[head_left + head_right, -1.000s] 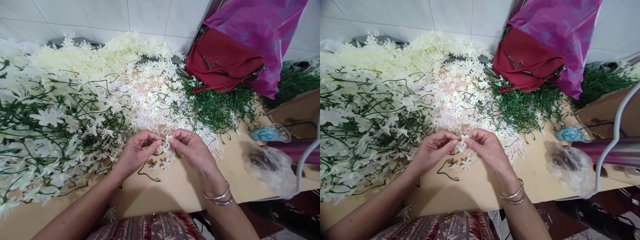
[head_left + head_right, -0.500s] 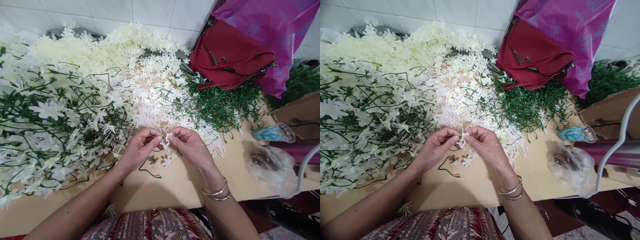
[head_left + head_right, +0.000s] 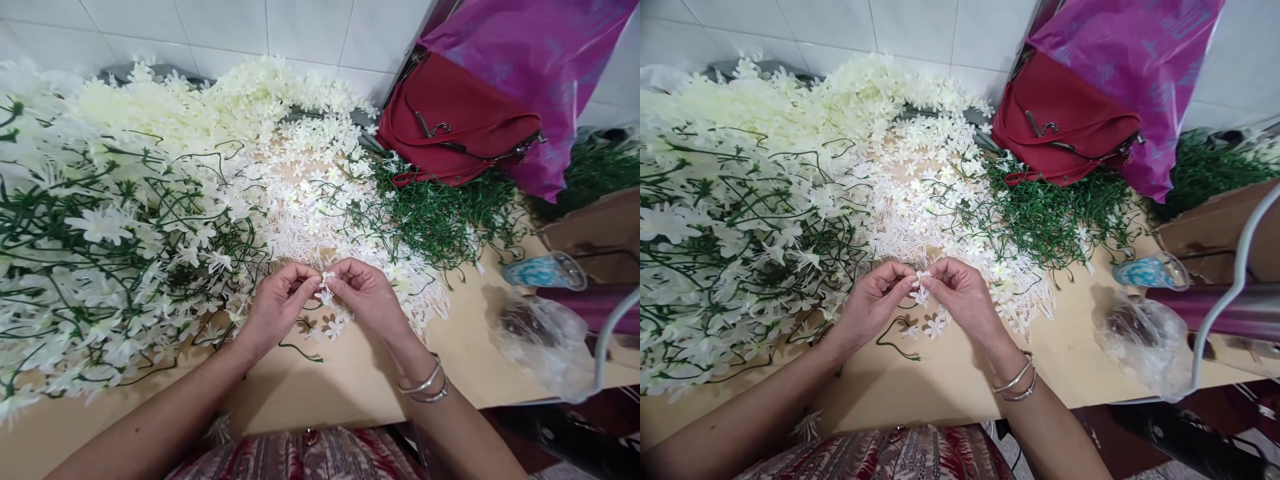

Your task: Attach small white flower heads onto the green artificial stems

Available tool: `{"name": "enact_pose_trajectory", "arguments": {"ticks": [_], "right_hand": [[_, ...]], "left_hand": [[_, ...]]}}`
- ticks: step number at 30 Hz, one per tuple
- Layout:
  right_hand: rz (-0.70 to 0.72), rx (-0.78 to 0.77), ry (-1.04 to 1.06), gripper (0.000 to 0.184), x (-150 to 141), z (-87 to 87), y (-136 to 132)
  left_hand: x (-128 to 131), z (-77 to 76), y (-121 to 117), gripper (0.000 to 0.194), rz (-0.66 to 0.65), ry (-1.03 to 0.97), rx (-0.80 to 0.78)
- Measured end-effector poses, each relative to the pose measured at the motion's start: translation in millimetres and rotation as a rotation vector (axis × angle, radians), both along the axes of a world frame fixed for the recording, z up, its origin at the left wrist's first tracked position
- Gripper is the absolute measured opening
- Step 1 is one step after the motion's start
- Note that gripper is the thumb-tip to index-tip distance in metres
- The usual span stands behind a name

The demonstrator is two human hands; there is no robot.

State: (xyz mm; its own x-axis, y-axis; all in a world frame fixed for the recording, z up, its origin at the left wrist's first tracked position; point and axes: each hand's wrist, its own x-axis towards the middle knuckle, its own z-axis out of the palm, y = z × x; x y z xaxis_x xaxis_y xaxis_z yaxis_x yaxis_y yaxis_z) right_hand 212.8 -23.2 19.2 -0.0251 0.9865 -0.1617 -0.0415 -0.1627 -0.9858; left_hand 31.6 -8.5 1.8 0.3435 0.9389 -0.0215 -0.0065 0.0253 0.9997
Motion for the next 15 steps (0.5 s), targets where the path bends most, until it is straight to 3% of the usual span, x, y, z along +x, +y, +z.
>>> {"name": "enact_pose_trajectory", "arguments": {"ticks": [9,15], "right_hand": [[0.019,-0.03,0.084,0.034,-0.5,-7.0,4.1],[0.034,-0.069,0.205,0.036,7.4,-8.3,5.5]], "left_hand": [[0.6,-2.3,2.9,0.016,0.025,0.054,0.04],[4.2,-0.9,1.2,0.021,-0.007,-0.064,-0.018]]}}
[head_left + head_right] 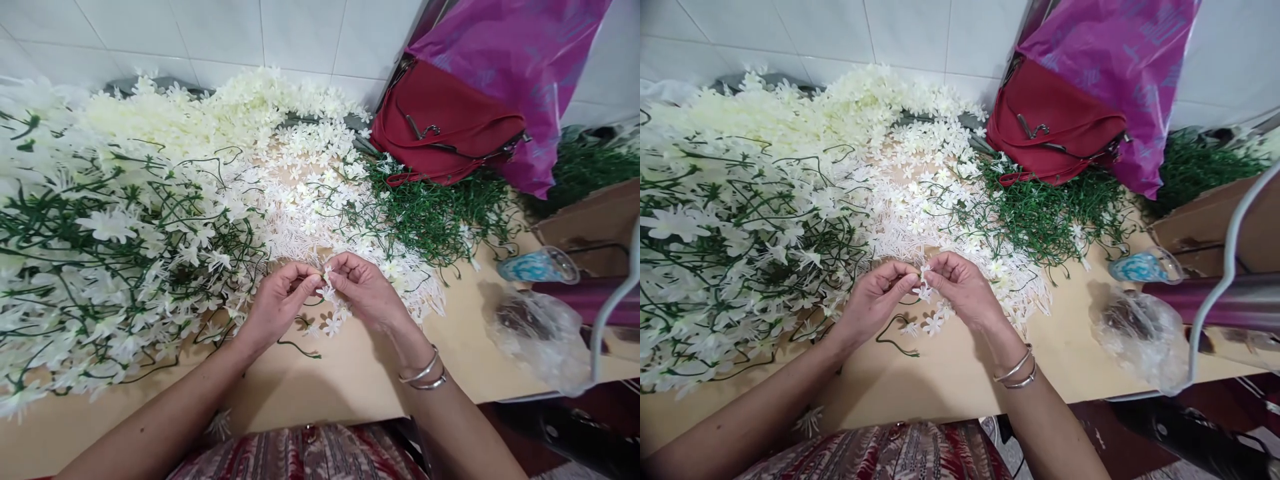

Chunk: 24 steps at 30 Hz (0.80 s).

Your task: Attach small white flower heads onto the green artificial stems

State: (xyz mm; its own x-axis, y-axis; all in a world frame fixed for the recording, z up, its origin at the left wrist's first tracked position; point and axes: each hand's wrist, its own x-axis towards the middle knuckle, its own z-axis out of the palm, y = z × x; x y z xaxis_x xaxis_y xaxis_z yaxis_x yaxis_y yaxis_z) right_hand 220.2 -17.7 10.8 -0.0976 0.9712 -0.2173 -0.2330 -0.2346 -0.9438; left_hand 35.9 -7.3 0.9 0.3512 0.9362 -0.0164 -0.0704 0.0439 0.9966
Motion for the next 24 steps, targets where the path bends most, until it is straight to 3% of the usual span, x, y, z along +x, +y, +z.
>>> {"name": "enact_pose_trajectory", "arguments": {"ticks": [9,19,24], "right_hand": [[-0.012,-0.001,-0.034,0.035,-0.2,-4.9,-0.7],[-0.054,0.079,-0.162,0.031,-9.4,3.0,-3.3],[-0.046,0.056,-0.135,0.035,-10.0,1.5,-1.2]], "left_hand": [[-0.3,-3.6,-1.6,0.022,0.007,0.009,-0.031],[-3.1,0.0,-3.7,0.018,0.031,0.186,0.08],[-0.6,-2.4,-2.6,0.018,0.041,0.172,0.091]]}}
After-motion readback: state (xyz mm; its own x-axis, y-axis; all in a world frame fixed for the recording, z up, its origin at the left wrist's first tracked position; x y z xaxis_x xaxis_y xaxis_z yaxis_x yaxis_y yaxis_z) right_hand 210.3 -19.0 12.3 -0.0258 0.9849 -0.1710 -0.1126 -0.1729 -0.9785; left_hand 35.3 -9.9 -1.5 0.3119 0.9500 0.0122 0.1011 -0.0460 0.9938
